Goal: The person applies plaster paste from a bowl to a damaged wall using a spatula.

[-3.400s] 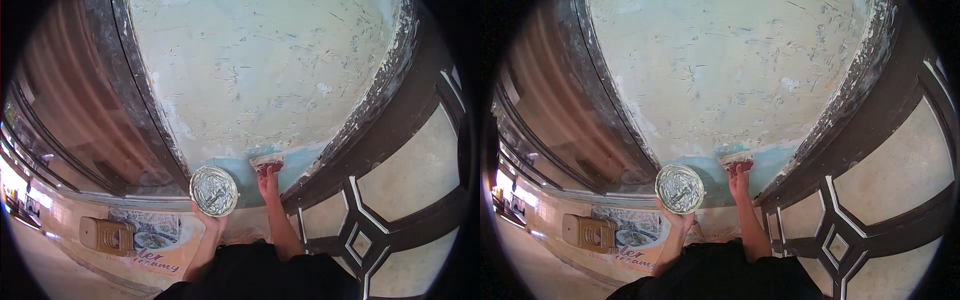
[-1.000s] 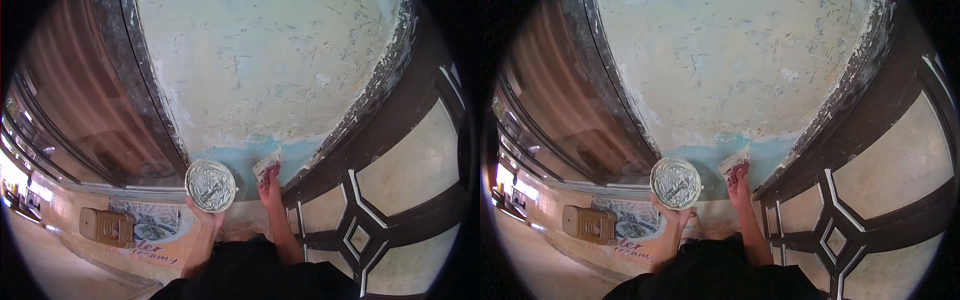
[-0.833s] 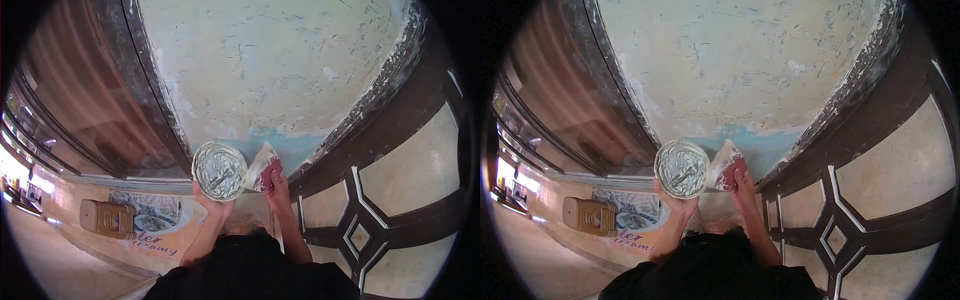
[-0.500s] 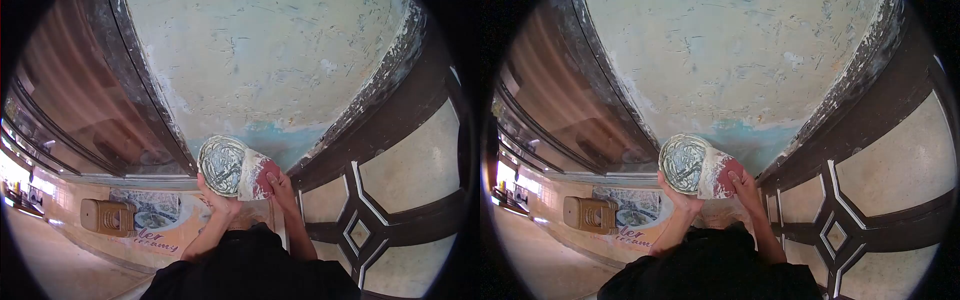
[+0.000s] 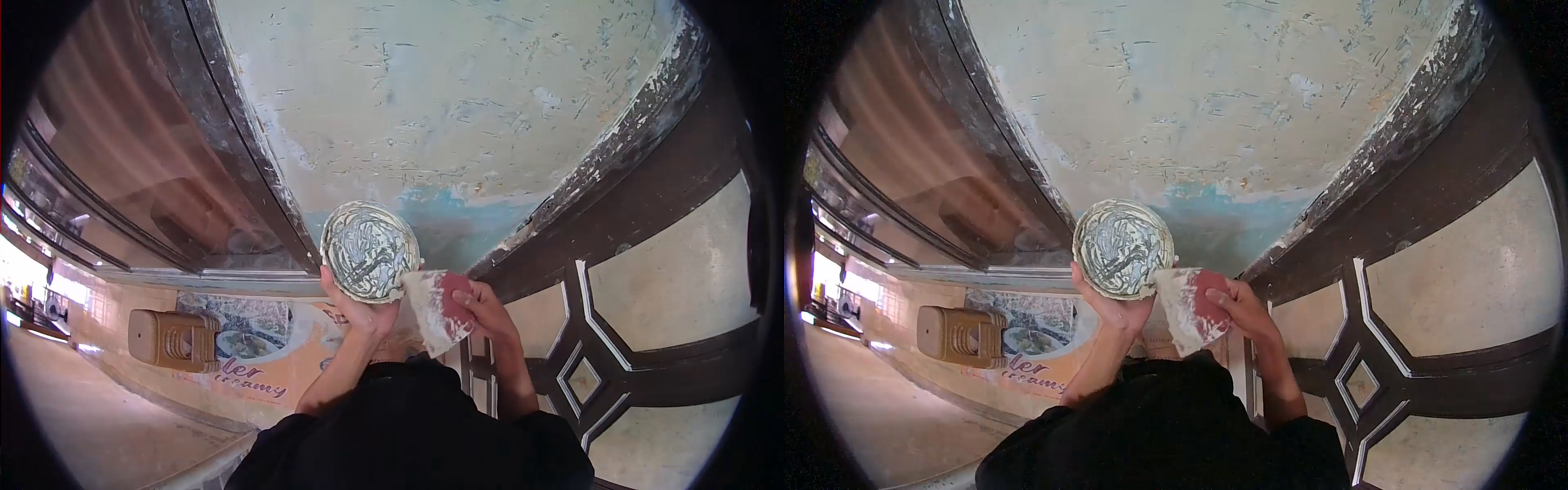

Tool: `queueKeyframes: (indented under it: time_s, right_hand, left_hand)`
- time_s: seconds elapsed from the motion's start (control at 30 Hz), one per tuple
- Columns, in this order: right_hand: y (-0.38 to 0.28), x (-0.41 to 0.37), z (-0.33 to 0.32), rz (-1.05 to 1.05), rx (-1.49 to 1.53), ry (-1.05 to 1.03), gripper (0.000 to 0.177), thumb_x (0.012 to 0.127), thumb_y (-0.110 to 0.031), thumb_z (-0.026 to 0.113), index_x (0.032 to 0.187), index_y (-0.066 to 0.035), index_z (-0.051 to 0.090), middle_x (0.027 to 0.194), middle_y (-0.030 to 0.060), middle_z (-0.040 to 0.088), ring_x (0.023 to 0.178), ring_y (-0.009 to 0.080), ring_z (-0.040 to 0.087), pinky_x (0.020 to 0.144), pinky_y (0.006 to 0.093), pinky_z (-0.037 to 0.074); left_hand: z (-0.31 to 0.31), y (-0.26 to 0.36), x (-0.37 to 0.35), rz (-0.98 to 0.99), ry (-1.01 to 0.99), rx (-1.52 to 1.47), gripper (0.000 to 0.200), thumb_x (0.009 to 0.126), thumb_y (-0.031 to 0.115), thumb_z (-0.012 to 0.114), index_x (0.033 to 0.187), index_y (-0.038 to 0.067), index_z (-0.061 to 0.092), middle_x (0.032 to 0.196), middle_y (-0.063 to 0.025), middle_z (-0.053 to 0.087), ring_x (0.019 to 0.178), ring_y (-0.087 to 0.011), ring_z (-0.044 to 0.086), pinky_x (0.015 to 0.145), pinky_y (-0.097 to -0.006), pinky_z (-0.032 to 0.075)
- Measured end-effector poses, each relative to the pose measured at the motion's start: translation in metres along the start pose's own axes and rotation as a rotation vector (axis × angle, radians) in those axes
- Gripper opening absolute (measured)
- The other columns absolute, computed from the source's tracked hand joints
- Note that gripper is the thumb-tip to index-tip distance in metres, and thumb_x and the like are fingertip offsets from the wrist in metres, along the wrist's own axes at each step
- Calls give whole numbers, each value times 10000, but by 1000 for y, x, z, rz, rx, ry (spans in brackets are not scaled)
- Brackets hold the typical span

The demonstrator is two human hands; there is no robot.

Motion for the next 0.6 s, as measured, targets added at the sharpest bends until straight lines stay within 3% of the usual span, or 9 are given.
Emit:
queueKeyframes:
  time_s: [0.03, 0.07, 0.13, 0.2, 0.27, 0.53, 0.57, 0.6]
  right_hand:
    - [-6, 1, -2, -56, 122, 41, 304, 945, -212, 566, 1161, 2, 564, 940, -7, 633, 775, 30, 563, 670, 198, 470]
    - [-12, 2, -5, -113, 243, 82, 308, 945, -209, 565, 1167, 3, 559, 935, -3, 634, 776, 32, 566, 664, 201, 473]
    - [-11, 15, -16, -153, 214, 132, 322, 949, -219, 559, 1181, 4, 547, 928, -2, 634, 776, 41, 570, 661, 206, 475]
    - [-20, 26, -14, -258, 38, 295, 311, 952, -226, 555, 1166, 1, 560, 922, -6, 632, 771, 38, 564, 653, 202, 468]
    - [-26, 28, -10, -303, -124, 317, 296, 957, -227, 548, 1146, -1, 574, 918, -13, 630, 774, 32, 556, 672, 202, 462]
    - [-4, 12, -14, -67, -219, -18, 284, 941, -236, 575, 1097, 1, 592, 822, -36, 619, 699, 13, 535, 587, 189, 439]
    - [-6, 7, -15, -68, -218, -20, 284, 941, -236, 575, 1097, 1, 592, 822, -36, 619, 699, 13, 535, 587, 189, 439]
    - [-10, 1, -12, -41, -262, -78, 275, 941, -228, 574, 1089, 3, 594, 806, -39, 616, 688, 9, 529, 576, 189, 434]
  left_hand:
    - [-10, -1, 3, 45, 129, 17, 784, 812, 711, 365, 1378, 169, 388, 1338, -73, 465, 1197, -281, 472, 990, -463, 389]
    - [-9, -3, 2, 43, 128, 16, 784, 812, 711, 365, 1378, 169, 388, 1338, -73, 465, 1197, -281, 472, 990, -463, 389]
    - [-7, -6, -3, 20, 129, 29, 788, 807, 710, 372, 1381, 170, 387, 1340, -70, 465, 1202, -280, 468, 992, -464, 384]
    - [-5, -10, -7, 1, 117, 20, 794, 799, 717, 378, 1373, 169, 399, 1331, -67, 476, 1203, -277, 467, 999, -467, 376]
    - [-4, -13, -9, -46, 97, -26, 797, 793, 722, 383, 1364, 166, 413, 1320, -68, 486, 1199, -279, 471, 1003, -462, 376]
    - [2, -6, -11, 4, 139, -49, 769, 814, 705, 371, 1354, 160, 420, 1318, -73, 485, 1186, -283, 484, 997, -469, 384]
    - [-3, -4, -7, 32, 143, -63, 778, 801, 716, 385, 1367, 183, 400, 1333, -80, 471, 1191, -305, 483, 985, -528, 393]
    - [-5, -2, -7, 33, 143, -61, 778, 801, 716, 385, 1367, 183, 400, 1333, -80, 471, 1191, -305, 483, 985, -528, 393]
Point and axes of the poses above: each hand's wrist, its own x-axis towards the middle knuckle, its own z-axis out of the palm, y = z × x, the point moved 4 cm from there along x, towards the middle knuckle
